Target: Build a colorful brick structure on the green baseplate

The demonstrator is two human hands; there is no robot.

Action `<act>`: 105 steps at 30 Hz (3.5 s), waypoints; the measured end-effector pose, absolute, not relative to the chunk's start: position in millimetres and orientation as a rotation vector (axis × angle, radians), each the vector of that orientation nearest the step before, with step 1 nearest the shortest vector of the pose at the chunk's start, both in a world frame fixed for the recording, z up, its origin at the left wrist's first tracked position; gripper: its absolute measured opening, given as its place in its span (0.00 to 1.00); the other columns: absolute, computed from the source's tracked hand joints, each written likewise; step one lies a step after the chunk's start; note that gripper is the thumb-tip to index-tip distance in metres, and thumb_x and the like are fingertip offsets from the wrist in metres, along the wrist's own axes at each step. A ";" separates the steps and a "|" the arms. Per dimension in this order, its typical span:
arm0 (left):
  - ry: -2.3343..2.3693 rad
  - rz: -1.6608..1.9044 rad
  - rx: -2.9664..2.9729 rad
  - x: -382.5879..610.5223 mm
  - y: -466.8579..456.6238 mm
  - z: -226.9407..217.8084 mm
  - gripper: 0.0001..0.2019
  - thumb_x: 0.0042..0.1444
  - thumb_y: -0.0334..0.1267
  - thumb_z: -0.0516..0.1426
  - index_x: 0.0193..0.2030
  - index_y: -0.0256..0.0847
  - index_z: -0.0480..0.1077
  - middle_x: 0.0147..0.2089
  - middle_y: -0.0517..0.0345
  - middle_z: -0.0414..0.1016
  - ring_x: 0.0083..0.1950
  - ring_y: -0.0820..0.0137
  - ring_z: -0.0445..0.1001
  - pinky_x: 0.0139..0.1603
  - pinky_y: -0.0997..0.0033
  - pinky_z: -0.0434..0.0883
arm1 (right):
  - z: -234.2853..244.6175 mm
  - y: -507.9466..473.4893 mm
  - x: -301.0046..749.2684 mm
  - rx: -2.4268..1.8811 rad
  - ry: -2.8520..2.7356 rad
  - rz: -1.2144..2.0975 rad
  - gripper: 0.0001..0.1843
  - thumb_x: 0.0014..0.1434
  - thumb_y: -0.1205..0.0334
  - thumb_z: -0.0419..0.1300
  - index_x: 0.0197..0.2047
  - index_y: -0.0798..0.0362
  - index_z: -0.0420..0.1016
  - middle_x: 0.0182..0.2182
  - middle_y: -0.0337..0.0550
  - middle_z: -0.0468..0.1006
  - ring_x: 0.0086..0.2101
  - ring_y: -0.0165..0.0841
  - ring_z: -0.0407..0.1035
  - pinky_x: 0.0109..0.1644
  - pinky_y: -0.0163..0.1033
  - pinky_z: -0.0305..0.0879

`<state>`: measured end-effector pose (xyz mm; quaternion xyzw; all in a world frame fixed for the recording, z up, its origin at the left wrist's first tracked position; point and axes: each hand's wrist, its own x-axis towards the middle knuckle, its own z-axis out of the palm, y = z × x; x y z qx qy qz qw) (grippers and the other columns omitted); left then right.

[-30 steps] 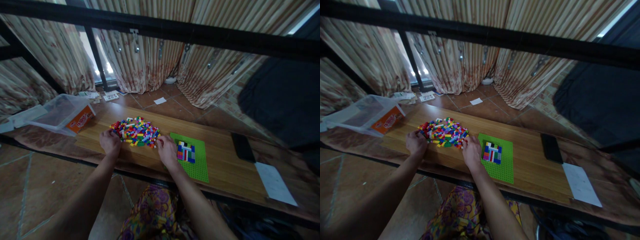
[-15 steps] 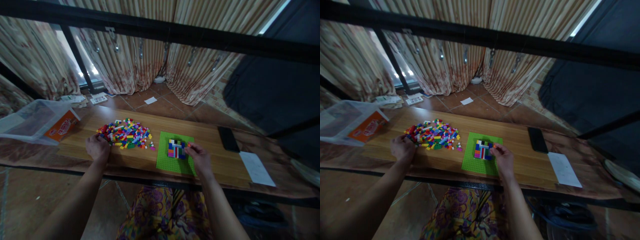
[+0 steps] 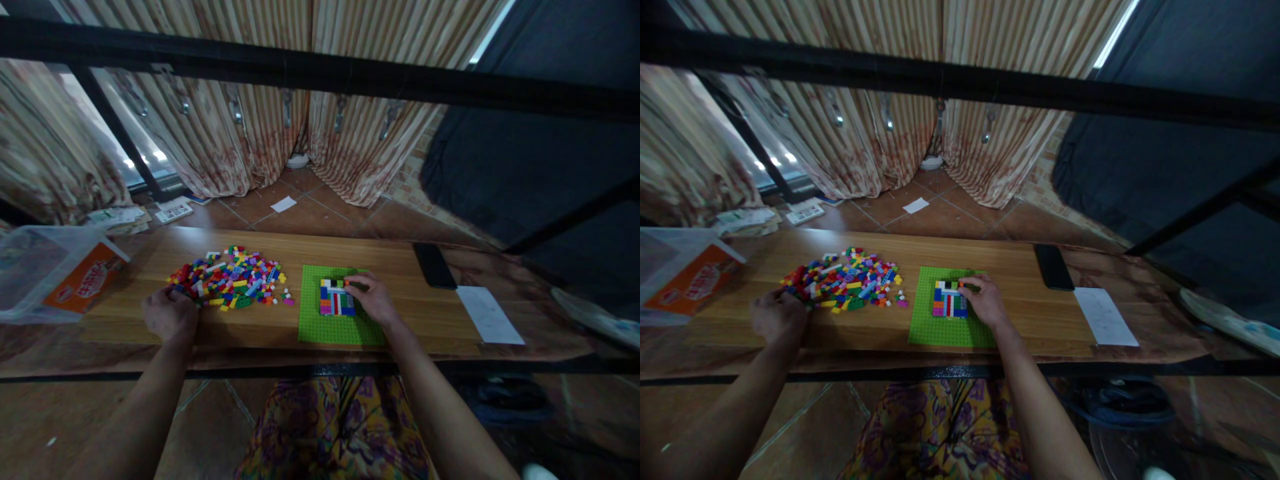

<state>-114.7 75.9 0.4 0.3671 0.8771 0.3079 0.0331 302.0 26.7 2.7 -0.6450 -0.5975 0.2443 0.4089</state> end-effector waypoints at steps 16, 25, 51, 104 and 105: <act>2.700 0.957 1.201 -113.8 74.3 -0.3 0.20 0.59 0.36 0.48 0.52 0.32 0.73 0.50 0.38 0.71 0.53 0.53 0.69 0.56 0.51 0.66 | 2.4 39.3 305.9 -1.618 -1.537 0.790 0.13 0.50 0.54 0.66 0.38 0.50 0.82 0.39 0.44 0.81 0.40 0.36 0.74 0.49 0.44 0.66; 2.707 0.966 1.190 -116.2 75.1 -6.0 0.19 0.60 0.37 0.48 0.52 0.33 0.73 0.51 0.39 0.70 0.52 0.54 0.70 0.55 0.52 0.67 | 7.5 47.9 309.5 -1.666 -1.568 0.902 0.11 0.45 0.56 0.68 0.34 0.50 0.83 0.32 0.40 0.83 0.33 0.35 0.74 0.40 0.41 0.68; 2.707 1.017 1.195 -113.8 73.9 -8.1 0.18 0.60 0.36 0.48 0.50 0.34 0.74 0.49 0.41 0.72 0.52 0.57 0.70 0.55 0.58 0.65 | 18.6 21.8 142.2 -1.322 -2.018 0.495 0.09 0.61 0.67 0.58 0.39 0.48 0.80 0.38 0.43 0.78 0.43 0.37 0.69 0.51 0.42 0.63; 2.692 1.007 1.216 -112.8 73.7 -6.0 0.17 0.60 0.37 0.49 0.49 0.37 0.75 0.49 0.42 0.71 0.51 0.57 0.70 0.53 0.57 0.66 | 39.9 -6.5 171.7 -1.413 -1.787 0.544 0.08 0.64 0.62 0.53 0.42 0.49 0.73 0.40 0.44 0.78 0.44 0.39 0.68 0.50 0.44 0.62; 2.692 1.004 1.213 -112.8 73.6 -5.6 0.17 0.60 0.37 0.49 0.49 0.37 0.75 0.49 0.41 0.71 0.51 0.56 0.70 0.53 0.57 0.66 | 39.9 -9.7 181.0 -1.422 -1.745 0.540 0.08 0.64 0.61 0.54 0.43 0.49 0.73 0.40 0.44 0.78 0.45 0.39 0.68 0.51 0.44 0.62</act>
